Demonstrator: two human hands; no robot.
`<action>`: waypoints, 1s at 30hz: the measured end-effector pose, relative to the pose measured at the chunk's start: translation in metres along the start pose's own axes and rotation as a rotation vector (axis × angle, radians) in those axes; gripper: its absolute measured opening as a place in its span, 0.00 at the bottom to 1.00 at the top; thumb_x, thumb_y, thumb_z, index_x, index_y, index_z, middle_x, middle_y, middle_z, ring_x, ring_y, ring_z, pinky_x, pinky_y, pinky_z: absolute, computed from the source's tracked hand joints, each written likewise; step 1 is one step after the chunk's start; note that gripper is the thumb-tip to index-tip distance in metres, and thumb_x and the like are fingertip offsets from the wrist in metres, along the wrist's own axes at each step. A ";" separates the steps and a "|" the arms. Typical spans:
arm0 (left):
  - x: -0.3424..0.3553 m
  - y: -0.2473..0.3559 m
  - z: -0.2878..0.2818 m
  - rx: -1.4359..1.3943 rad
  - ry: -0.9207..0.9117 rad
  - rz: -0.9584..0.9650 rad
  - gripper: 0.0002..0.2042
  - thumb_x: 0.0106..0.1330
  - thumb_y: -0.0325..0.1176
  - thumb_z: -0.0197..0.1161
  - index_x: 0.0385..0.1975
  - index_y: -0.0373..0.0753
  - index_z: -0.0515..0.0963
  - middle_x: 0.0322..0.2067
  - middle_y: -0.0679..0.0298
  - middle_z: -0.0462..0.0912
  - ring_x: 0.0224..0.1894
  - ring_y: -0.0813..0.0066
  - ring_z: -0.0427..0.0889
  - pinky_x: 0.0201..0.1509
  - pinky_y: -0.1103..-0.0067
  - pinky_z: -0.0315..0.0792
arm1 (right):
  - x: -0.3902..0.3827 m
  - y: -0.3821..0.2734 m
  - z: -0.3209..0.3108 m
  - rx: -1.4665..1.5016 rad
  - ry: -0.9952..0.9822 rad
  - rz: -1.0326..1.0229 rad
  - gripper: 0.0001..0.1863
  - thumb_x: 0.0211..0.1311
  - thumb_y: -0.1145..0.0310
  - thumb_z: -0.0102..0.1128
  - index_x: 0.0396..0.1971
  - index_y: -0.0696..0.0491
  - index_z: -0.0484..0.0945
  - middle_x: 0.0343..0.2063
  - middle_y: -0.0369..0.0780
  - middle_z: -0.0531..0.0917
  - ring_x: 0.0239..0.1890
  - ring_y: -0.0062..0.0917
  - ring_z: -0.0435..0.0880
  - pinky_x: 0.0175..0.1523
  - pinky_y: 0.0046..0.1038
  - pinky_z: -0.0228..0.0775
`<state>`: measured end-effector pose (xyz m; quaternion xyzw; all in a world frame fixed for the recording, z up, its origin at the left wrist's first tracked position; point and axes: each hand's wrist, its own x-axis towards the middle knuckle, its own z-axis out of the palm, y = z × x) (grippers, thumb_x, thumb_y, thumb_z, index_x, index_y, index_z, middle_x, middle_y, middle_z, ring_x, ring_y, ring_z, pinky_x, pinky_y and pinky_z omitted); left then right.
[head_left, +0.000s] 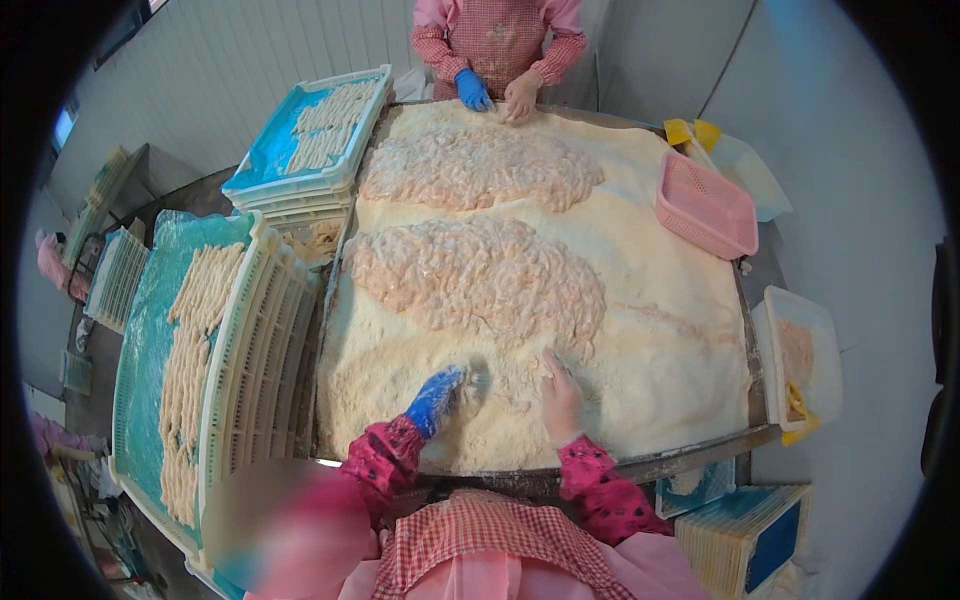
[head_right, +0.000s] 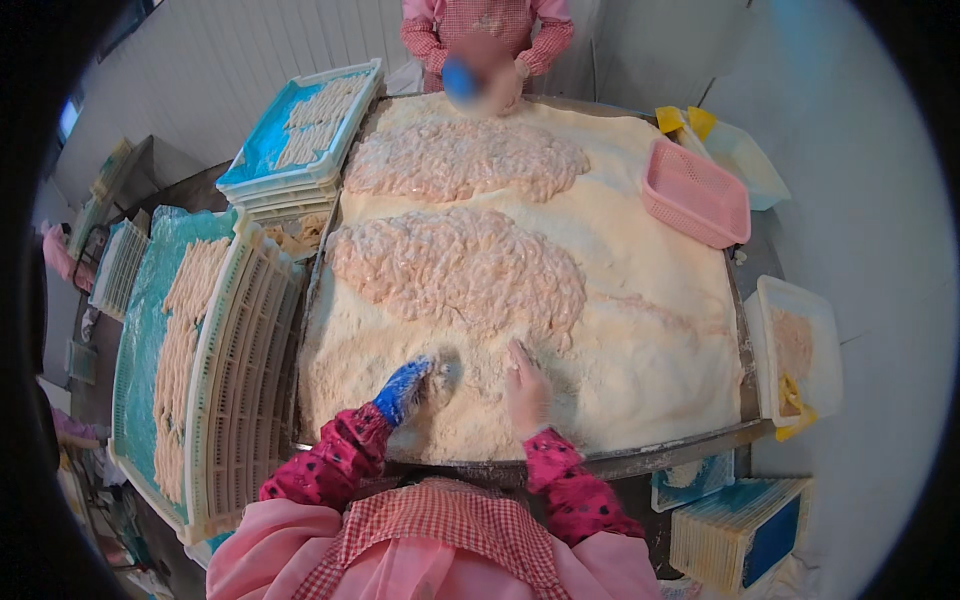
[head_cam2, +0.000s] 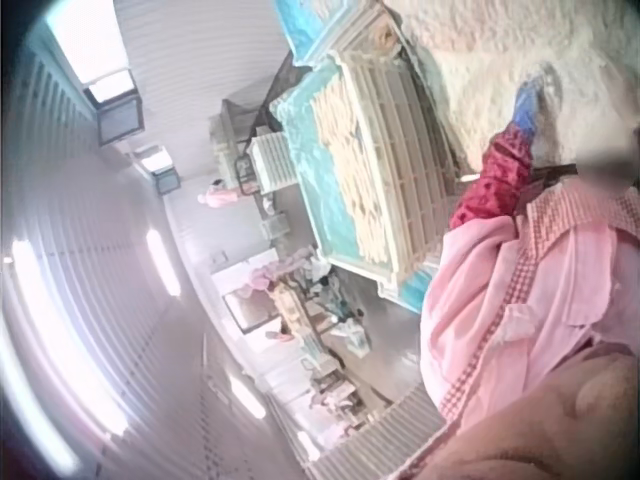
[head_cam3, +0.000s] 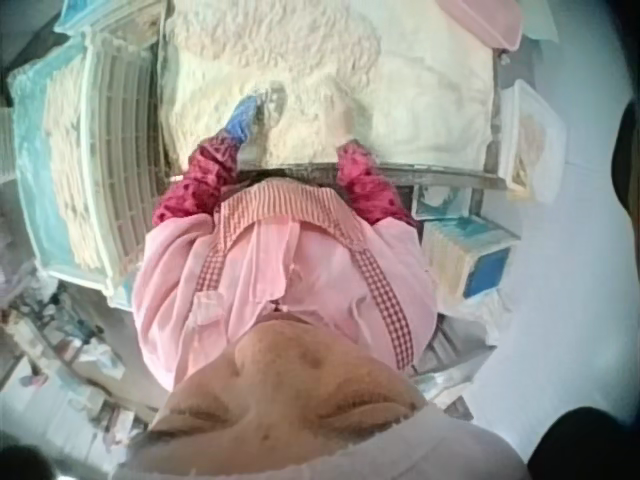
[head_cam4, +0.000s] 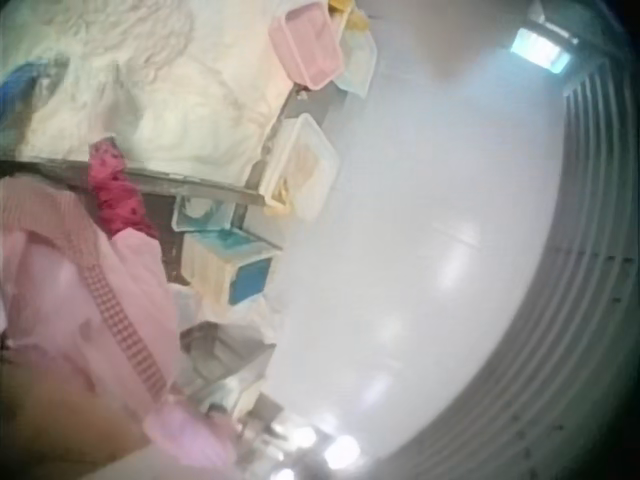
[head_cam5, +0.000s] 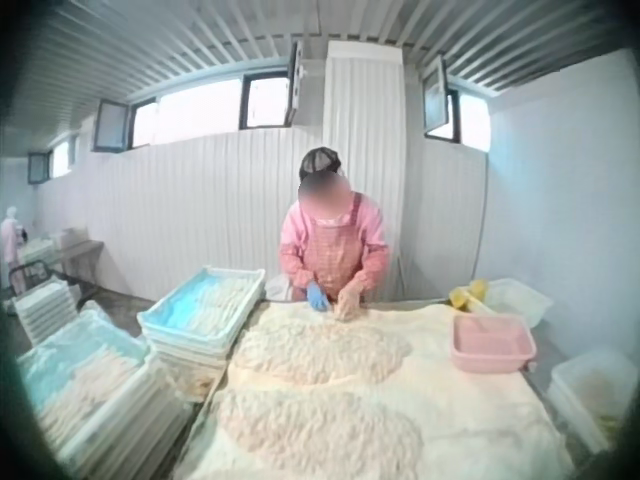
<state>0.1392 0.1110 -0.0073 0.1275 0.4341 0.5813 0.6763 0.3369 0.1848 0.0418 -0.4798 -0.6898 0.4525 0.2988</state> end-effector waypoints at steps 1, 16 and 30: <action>0.003 -0.015 0.001 -0.329 -0.173 -0.054 0.16 0.65 0.36 0.49 0.49 0.36 0.68 0.46 0.61 0.73 0.47 0.71 0.71 0.53 0.75 0.63 | -0.001 0.000 0.016 -0.131 0.051 -0.178 0.23 0.54 0.73 0.48 0.54 0.49 0.67 0.52 0.46 0.71 0.57 0.35 0.65 0.62 0.33 0.52; -0.089 0.031 -0.045 -0.701 -0.184 0.207 0.22 0.66 0.46 0.46 0.52 0.36 0.64 0.43 0.59 0.73 0.41 0.70 0.73 0.47 0.73 0.69 | 0.086 -0.023 0.066 -0.792 0.020 -0.296 0.18 0.51 0.62 0.55 0.40 0.56 0.71 0.37 0.47 0.76 0.43 0.41 0.74 0.46 0.40 0.66; -0.464 0.180 -0.248 0.500 1.171 0.406 0.26 0.66 0.52 0.42 0.57 0.40 0.63 0.48 0.59 0.73 0.51 0.69 0.70 0.56 0.74 0.62 | 0.130 0.026 0.040 -0.461 -0.061 -0.154 0.13 0.40 0.78 0.55 0.30 0.56 0.70 0.23 0.39 0.75 0.29 0.31 0.76 0.34 0.30 0.66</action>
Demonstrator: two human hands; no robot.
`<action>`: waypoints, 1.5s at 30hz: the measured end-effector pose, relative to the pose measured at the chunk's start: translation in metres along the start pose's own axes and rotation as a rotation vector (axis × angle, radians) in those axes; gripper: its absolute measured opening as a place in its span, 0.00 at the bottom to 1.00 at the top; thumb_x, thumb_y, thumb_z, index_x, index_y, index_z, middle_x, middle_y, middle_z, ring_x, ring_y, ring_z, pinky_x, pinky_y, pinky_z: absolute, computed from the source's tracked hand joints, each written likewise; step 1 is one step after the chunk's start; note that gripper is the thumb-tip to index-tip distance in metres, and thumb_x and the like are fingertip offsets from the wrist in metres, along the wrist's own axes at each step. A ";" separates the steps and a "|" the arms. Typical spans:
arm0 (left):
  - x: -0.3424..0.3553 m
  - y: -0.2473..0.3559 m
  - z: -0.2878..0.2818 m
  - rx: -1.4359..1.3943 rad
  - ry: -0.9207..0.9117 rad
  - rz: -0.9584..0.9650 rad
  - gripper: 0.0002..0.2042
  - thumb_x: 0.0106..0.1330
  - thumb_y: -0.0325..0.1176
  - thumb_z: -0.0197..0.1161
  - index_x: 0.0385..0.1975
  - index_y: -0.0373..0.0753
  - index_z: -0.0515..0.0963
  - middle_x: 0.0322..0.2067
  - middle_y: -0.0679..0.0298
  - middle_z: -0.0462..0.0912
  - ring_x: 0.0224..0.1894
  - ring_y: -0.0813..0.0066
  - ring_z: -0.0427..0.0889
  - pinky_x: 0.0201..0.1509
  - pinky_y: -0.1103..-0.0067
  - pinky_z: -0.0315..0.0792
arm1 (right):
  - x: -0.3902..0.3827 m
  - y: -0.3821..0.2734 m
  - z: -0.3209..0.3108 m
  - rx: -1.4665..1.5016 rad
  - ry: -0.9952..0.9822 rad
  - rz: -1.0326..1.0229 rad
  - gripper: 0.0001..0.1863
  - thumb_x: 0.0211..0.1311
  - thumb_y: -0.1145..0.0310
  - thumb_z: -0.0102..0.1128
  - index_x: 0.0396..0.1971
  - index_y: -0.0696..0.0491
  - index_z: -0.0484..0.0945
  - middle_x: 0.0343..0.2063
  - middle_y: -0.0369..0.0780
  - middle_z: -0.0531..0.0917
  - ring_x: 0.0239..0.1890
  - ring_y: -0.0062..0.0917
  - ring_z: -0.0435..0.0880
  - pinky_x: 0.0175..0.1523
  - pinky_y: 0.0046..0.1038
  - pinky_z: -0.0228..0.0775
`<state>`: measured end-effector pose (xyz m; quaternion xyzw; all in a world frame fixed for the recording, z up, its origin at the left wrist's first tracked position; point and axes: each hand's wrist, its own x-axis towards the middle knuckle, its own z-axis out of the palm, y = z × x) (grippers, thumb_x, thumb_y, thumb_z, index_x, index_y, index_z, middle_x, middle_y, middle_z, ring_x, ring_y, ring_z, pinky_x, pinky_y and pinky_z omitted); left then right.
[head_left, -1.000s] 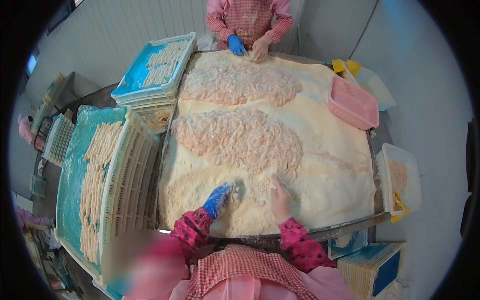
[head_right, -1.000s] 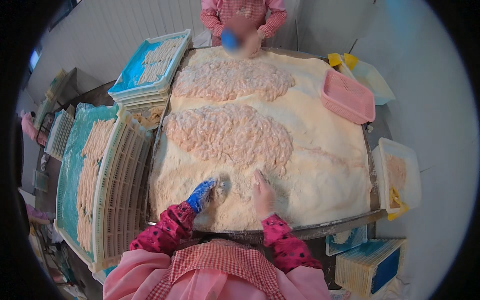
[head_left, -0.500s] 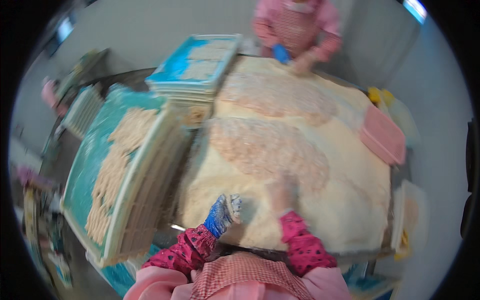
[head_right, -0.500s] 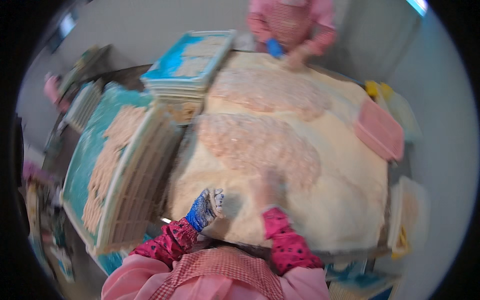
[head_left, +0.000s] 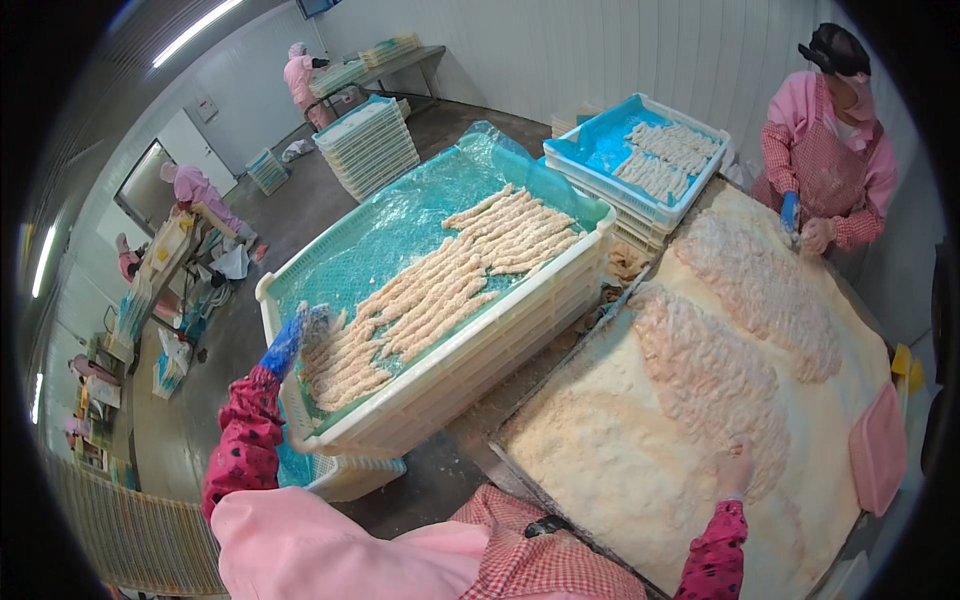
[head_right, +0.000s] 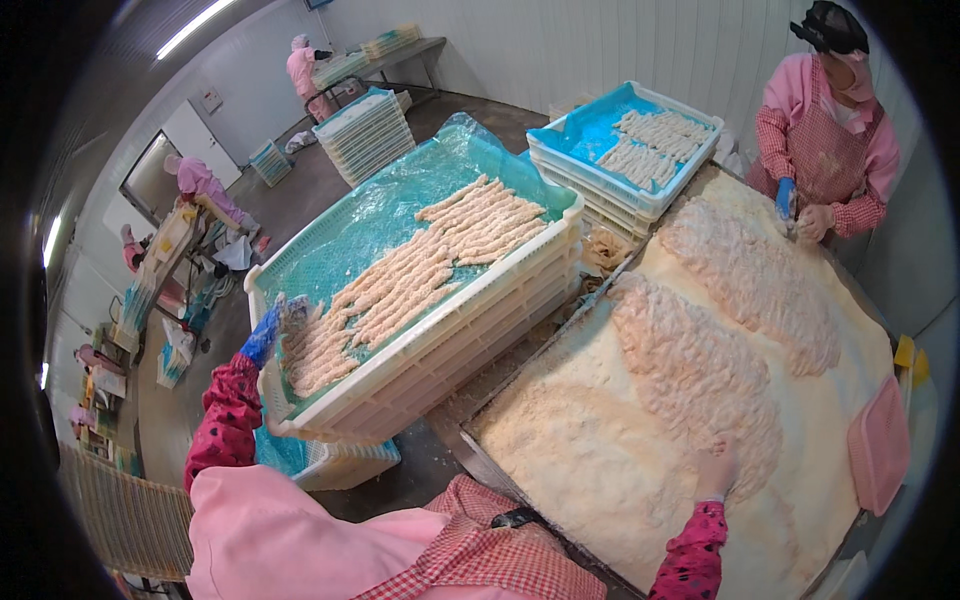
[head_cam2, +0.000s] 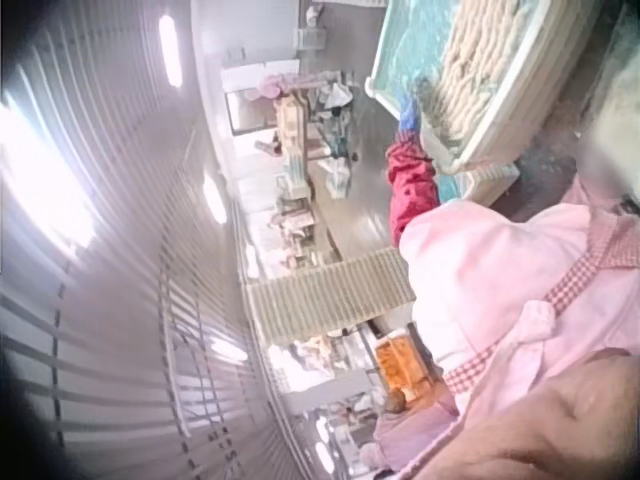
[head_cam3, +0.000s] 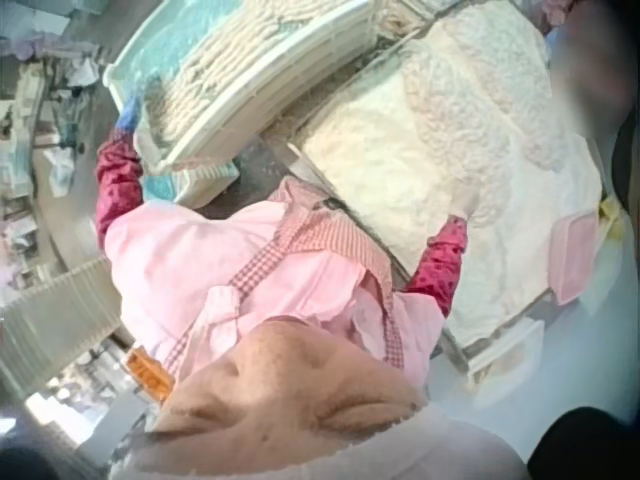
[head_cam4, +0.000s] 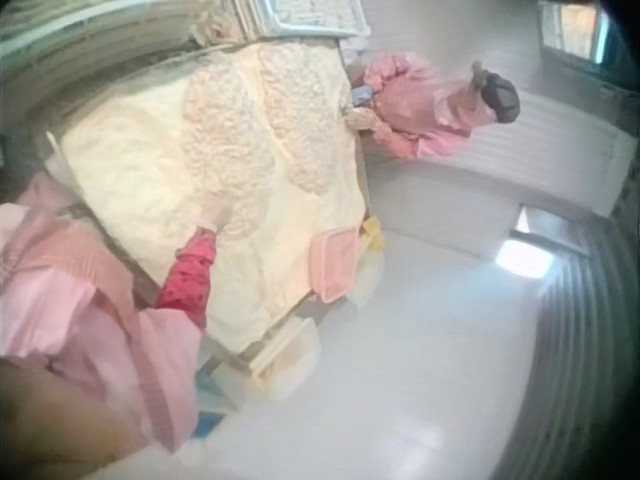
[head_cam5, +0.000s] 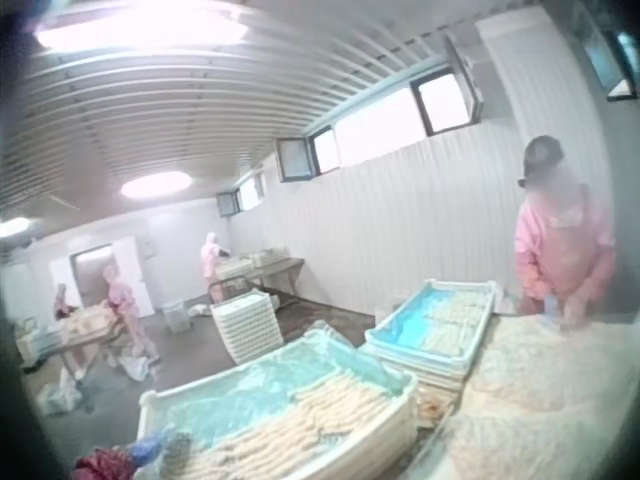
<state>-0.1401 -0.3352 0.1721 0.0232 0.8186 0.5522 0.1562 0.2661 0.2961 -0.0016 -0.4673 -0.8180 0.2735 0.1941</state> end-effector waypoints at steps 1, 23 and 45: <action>-0.001 0.004 0.007 -0.003 -0.052 0.006 0.26 0.66 0.52 0.42 0.57 0.40 0.63 0.48 0.60 0.73 0.51 0.69 0.70 0.55 0.74 0.63 | 0.001 0.007 -0.005 0.116 0.028 -0.017 0.12 0.41 0.79 0.55 0.30 0.57 0.69 0.22 0.37 0.74 0.27 0.28 0.75 0.33 0.29 0.66; -0.103 -0.027 0.482 0.530 -0.969 1.141 0.27 0.54 0.44 0.60 0.53 0.38 0.66 0.50 0.54 0.70 0.53 0.58 0.68 0.56 0.71 0.62 | -0.162 -0.030 -0.022 -0.157 -0.044 -0.316 0.22 0.50 0.74 0.54 0.49 0.53 0.70 0.41 0.44 0.77 0.44 0.35 0.75 0.51 0.32 0.64; -0.136 0.005 0.506 -0.533 -0.801 0.104 0.12 0.62 0.33 0.56 0.42 0.35 0.72 0.35 0.60 0.79 0.36 0.76 0.79 0.40 0.80 0.71 | -0.130 -0.036 -0.067 0.242 0.404 -0.159 0.17 0.47 0.76 0.58 0.42 0.55 0.75 0.36 0.44 0.79 0.38 0.34 0.78 0.44 0.30 0.69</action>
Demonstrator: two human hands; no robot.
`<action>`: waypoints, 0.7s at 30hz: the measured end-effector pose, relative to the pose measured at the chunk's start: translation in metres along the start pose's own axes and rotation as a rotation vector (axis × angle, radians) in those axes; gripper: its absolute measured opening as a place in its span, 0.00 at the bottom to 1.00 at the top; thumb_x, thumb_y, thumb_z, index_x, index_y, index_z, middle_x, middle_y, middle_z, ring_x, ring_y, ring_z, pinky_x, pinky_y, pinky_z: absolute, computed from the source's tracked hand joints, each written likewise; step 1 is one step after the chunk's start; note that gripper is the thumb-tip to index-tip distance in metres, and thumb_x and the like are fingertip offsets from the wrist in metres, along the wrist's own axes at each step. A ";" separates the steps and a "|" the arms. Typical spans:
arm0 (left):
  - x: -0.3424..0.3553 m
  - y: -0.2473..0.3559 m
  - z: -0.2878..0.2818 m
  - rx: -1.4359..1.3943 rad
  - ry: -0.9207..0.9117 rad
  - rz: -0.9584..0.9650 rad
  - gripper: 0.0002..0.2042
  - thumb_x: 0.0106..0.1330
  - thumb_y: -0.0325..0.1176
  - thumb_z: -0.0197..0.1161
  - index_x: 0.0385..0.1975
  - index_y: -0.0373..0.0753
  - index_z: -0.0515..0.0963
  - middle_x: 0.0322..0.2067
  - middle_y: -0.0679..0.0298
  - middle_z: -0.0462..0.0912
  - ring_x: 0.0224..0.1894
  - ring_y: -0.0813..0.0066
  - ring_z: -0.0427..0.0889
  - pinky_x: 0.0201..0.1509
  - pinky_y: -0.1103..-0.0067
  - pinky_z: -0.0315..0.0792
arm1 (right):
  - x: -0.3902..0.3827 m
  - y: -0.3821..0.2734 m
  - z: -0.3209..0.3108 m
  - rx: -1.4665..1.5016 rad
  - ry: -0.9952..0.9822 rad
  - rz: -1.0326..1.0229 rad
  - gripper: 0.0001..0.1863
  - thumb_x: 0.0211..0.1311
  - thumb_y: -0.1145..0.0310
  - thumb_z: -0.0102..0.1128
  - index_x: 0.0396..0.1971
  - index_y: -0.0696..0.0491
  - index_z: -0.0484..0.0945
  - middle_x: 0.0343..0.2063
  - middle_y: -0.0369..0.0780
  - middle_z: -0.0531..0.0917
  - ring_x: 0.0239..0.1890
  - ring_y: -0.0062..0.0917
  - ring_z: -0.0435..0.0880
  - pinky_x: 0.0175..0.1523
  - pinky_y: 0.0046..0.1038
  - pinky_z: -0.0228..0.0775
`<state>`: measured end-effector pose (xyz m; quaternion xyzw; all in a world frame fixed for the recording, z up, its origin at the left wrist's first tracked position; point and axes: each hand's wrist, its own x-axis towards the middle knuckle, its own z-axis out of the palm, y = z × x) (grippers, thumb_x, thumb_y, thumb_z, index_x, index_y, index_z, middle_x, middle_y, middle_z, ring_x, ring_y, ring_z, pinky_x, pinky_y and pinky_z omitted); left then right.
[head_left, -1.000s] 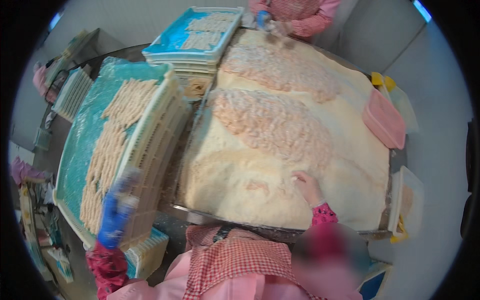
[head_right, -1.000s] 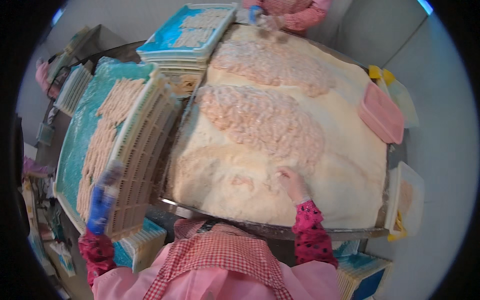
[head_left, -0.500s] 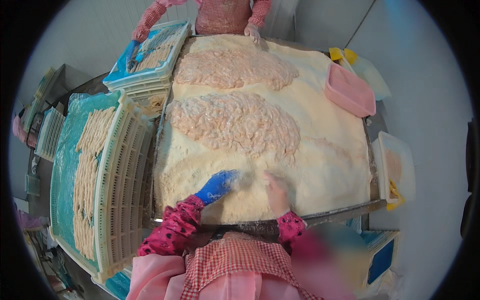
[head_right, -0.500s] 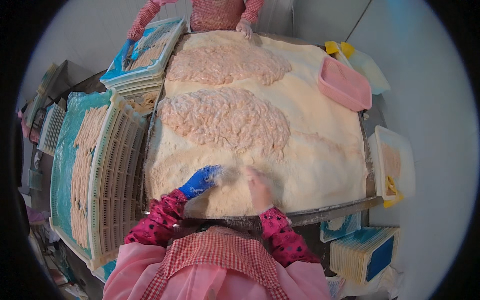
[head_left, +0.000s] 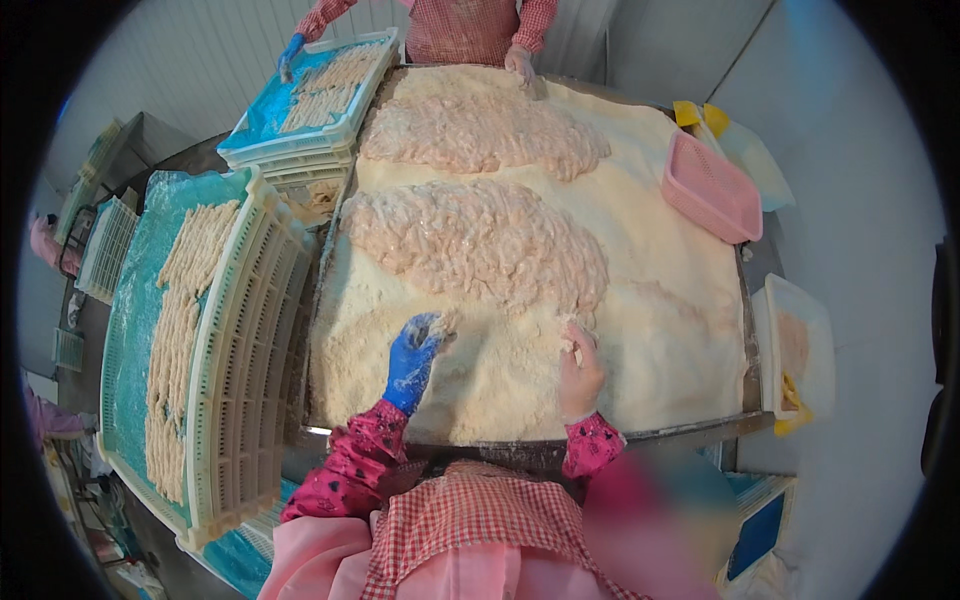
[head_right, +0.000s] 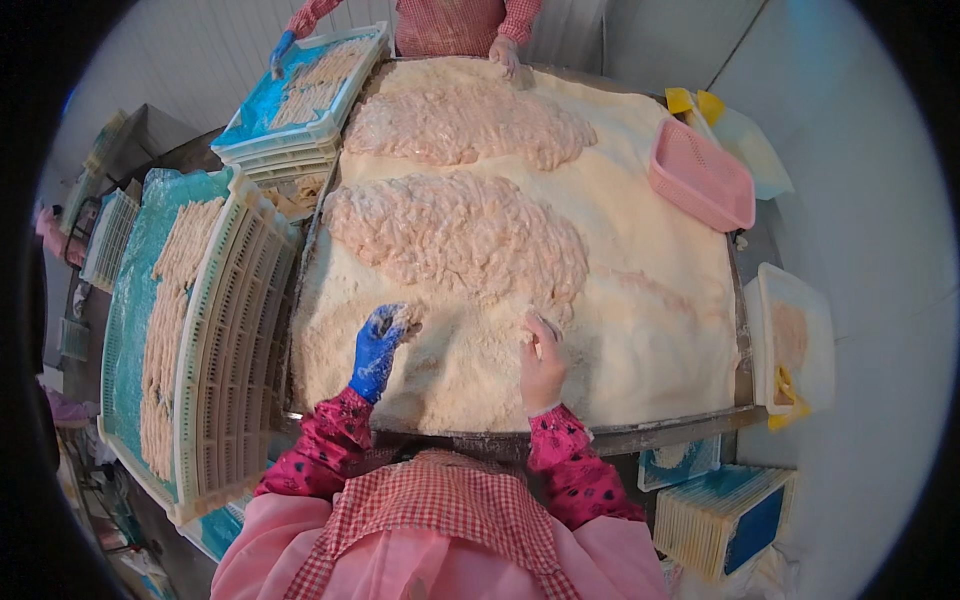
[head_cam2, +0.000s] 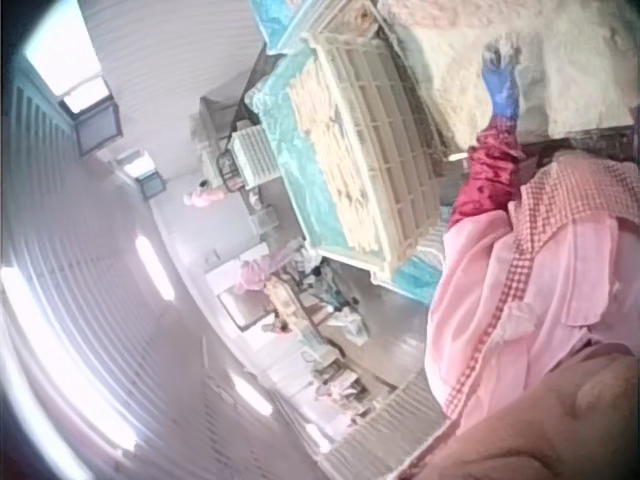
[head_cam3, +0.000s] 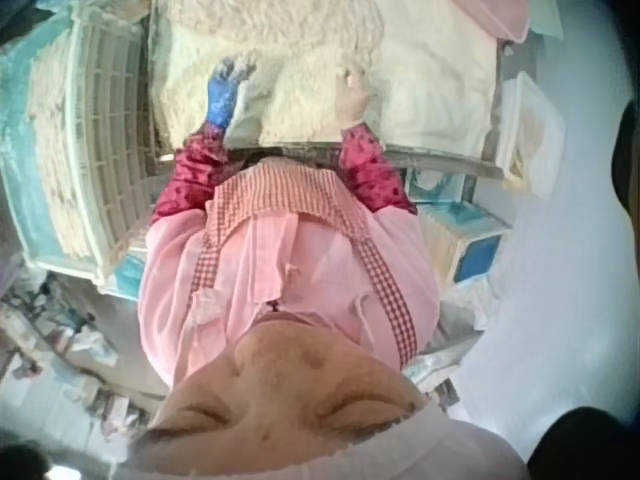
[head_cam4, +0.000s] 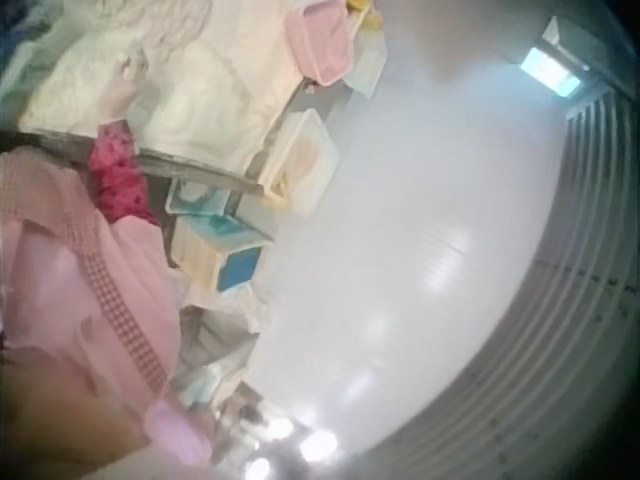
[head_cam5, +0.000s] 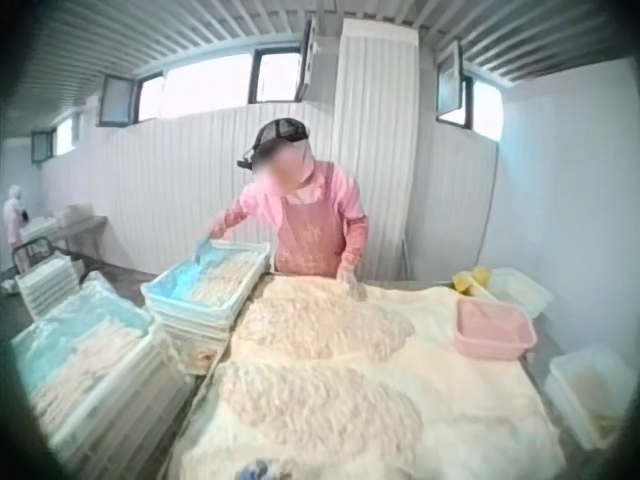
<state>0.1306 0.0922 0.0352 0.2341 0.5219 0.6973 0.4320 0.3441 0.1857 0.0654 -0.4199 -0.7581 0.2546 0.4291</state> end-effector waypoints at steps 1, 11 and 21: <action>0.004 0.008 0.000 0.437 -0.115 0.013 0.10 0.61 0.32 0.55 0.40 0.35 0.72 0.34 0.61 0.79 0.34 0.76 0.79 0.39 0.80 0.71 | 0.002 0.001 -0.001 -0.011 0.072 -0.093 0.17 0.47 0.76 0.59 0.42 0.54 0.75 0.37 0.44 0.79 0.38 0.35 0.78 0.44 0.31 0.69; 0.005 0.004 -0.033 0.839 -0.326 0.145 0.14 0.60 0.30 0.53 0.46 0.39 0.71 0.40 0.59 0.78 0.40 0.62 0.77 0.42 0.75 0.71 | -0.039 0.038 0.026 -0.189 -0.440 -0.119 0.19 0.48 0.73 0.58 0.44 0.51 0.74 0.38 0.45 0.78 0.40 0.36 0.77 0.44 0.31 0.69; -0.021 -0.037 -0.037 0.600 -0.025 0.042 0.13 0.62 0.34 0.53 0.44 0.40 0.73 0.45 0.62 0.76 0.48 0.66 0.74 0.51 0.72 0.66 | -0.039 0.029 0.024 -0.055 -0.465 0.098 0.15 0.48 0.75 0.56 0.40 0.52 0.77 0.31 0.43 0.80 0.35 0.34 0.78 0.39 0.29 0.70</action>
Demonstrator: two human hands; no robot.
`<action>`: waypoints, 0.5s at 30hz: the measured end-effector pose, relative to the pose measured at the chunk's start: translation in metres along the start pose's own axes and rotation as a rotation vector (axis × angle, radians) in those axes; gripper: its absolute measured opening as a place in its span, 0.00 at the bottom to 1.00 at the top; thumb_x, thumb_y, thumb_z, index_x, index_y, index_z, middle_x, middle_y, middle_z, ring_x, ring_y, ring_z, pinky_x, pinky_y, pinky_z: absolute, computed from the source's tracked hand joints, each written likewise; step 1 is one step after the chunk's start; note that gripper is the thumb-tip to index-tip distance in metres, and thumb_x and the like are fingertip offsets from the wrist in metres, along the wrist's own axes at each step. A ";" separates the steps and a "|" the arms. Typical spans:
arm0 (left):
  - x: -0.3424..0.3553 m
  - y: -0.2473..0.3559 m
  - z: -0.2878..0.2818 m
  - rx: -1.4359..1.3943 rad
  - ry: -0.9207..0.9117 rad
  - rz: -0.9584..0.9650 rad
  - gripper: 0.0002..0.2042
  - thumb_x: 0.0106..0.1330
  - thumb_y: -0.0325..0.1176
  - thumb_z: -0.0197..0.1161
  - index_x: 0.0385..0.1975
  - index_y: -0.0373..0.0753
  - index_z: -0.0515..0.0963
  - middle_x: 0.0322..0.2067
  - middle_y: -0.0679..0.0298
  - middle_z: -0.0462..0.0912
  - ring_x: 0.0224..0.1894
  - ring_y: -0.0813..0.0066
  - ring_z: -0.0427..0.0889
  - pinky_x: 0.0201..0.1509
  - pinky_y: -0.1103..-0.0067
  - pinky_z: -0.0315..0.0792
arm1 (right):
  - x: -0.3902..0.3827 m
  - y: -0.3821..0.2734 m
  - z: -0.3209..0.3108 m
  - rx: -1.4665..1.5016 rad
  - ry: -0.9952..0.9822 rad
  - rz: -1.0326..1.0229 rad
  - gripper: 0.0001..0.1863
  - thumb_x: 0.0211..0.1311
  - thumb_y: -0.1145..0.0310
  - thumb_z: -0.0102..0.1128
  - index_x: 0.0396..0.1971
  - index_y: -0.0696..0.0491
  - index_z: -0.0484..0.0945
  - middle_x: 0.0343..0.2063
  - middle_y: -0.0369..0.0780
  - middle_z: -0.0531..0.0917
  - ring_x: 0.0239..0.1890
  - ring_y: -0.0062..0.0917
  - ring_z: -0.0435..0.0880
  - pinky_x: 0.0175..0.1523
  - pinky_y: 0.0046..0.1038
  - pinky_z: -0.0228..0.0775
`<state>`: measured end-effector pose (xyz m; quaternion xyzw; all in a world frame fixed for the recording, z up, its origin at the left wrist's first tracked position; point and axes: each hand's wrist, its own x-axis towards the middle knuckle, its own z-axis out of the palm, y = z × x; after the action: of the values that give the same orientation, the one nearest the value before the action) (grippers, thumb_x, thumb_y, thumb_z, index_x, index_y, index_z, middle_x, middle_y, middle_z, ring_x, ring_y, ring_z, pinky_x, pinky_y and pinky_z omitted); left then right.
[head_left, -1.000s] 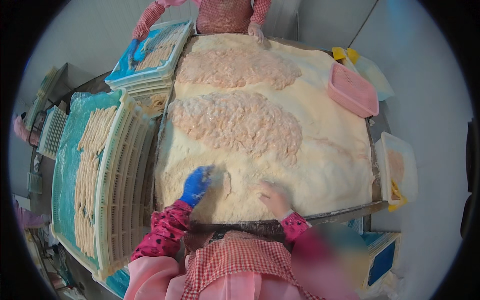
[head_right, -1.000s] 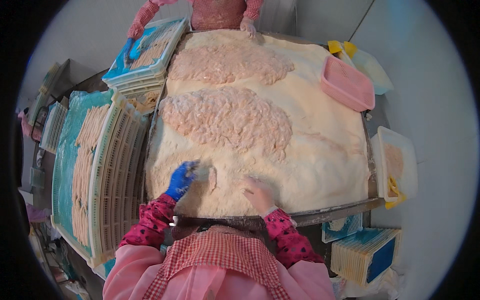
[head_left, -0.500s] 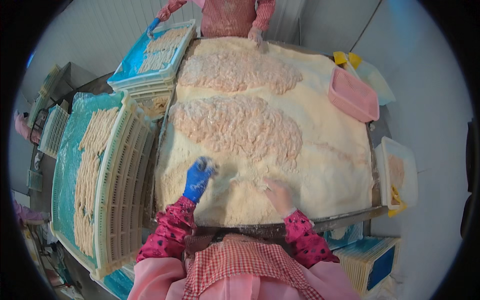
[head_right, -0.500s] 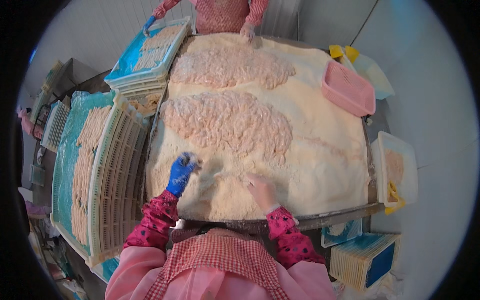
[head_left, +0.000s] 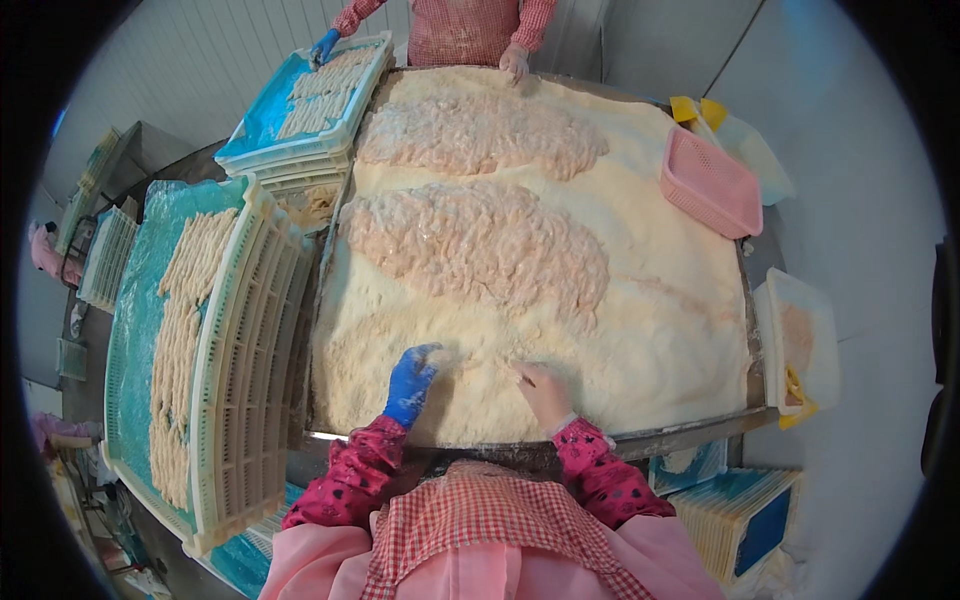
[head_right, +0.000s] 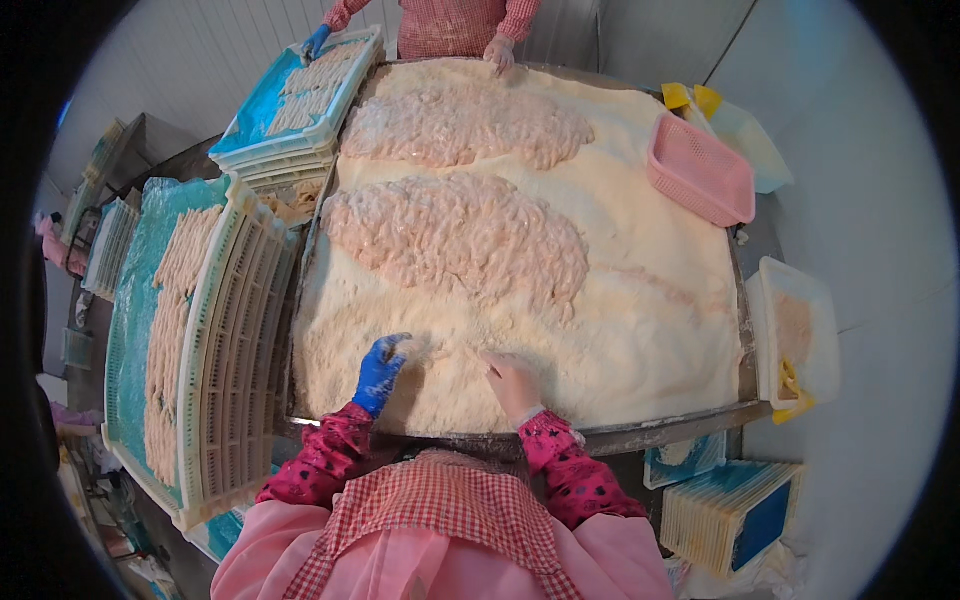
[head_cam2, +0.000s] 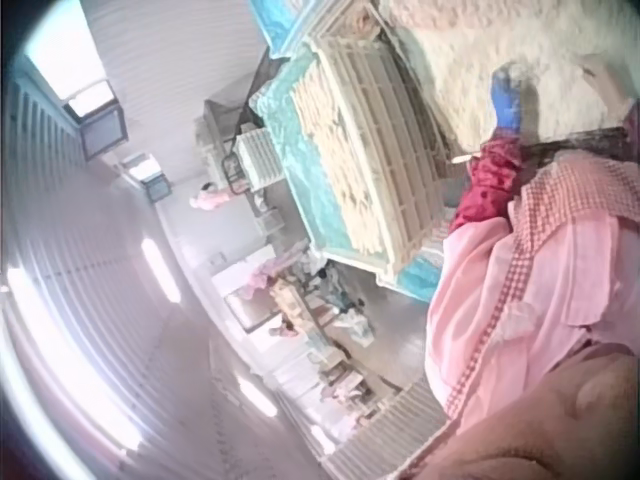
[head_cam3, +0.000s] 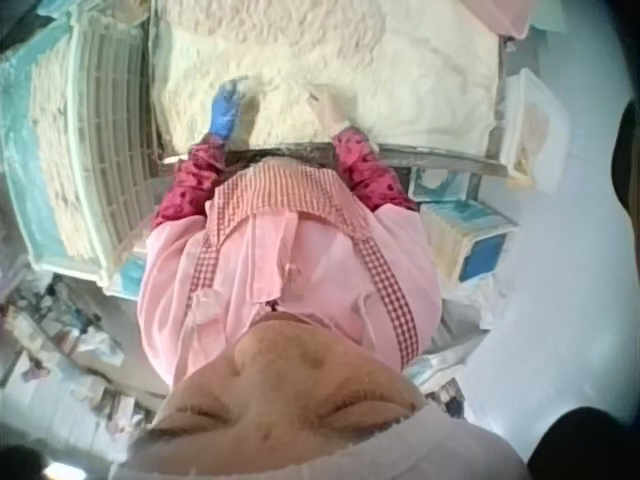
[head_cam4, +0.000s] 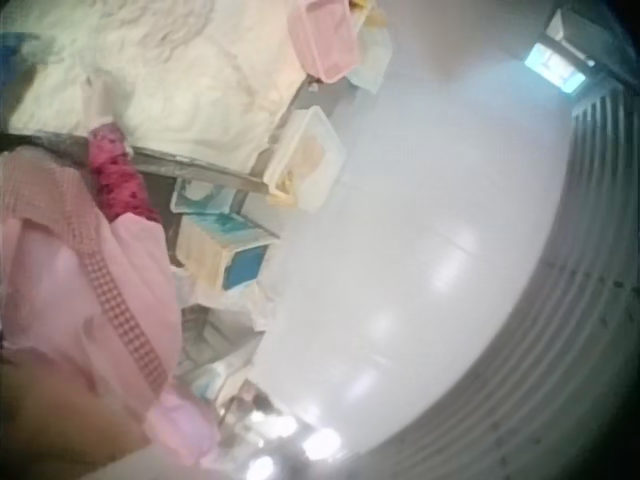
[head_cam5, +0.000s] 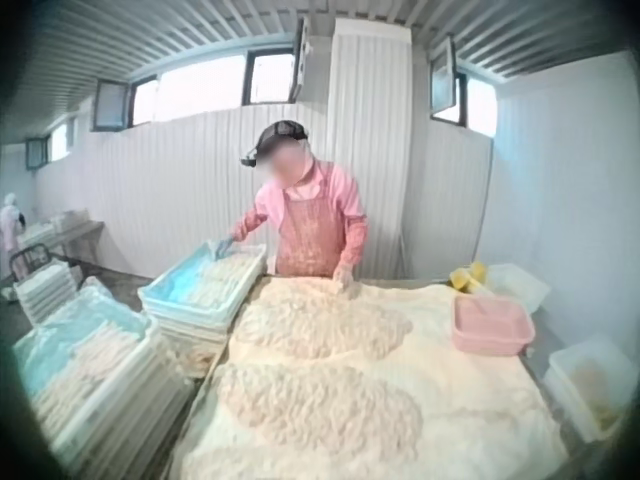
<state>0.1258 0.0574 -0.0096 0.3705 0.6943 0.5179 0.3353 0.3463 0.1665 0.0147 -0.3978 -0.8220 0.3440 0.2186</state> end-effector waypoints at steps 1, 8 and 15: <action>0.002 -0.005 0.000 -0.270 -0.047 -0.100 0.13 0.64 0.35 0.50 0.46 0.39 0.71 0.47 0.60 0.74 0.51 0.65 0.72 0.53 0.70 0.66 | -0.001 0.003 -0.001 -0.043 -0.038 0.005 0.15 0.48 0.75 0.56 0.39 0.52 0.77 0.31 0.43 0.80 0.35 0.34 0.79 0.39 0.29 0.70; -0.018 0.010 0.037 -0.402 -0.273 0.140 0.21 0.65 0.39 0.48 0.56 0.38 0.61 0.48 0.56 0.71 0.49 0.65 0.72 0.57 0.71 0.65 | 0.003 -0.065 0.009 0.083 0.047 -0.296 0.11 0.50 0.70 0.57 0.36 0.51 0.79 0.32 0.41 0.81 0.34 0.30 0.77 0.39 0.29 0.70; -0.023 0.072 0.061 -1.548 -0.255 -0.432 0.25 0.68 0.49 0.38 0.63 0.49 0.50 0.62 0.63 0.56 0.59 0.63 0.61 0.61 0.70 0.58 | 0.027 -0.088 0.014 -0.126 0.214 -0.464 0.25 0.64 0.52 0.32 0.54 0.48 0.67 0.50 0.42 0.73 0.59 0.39 0.63 0.62 0.44 0.46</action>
<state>0.2011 0.0795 0.0476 -0.0525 0.1520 0.7288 0.6655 0.2775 0.1430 0.0727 -0.2455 -0.8833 0.1886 0.3521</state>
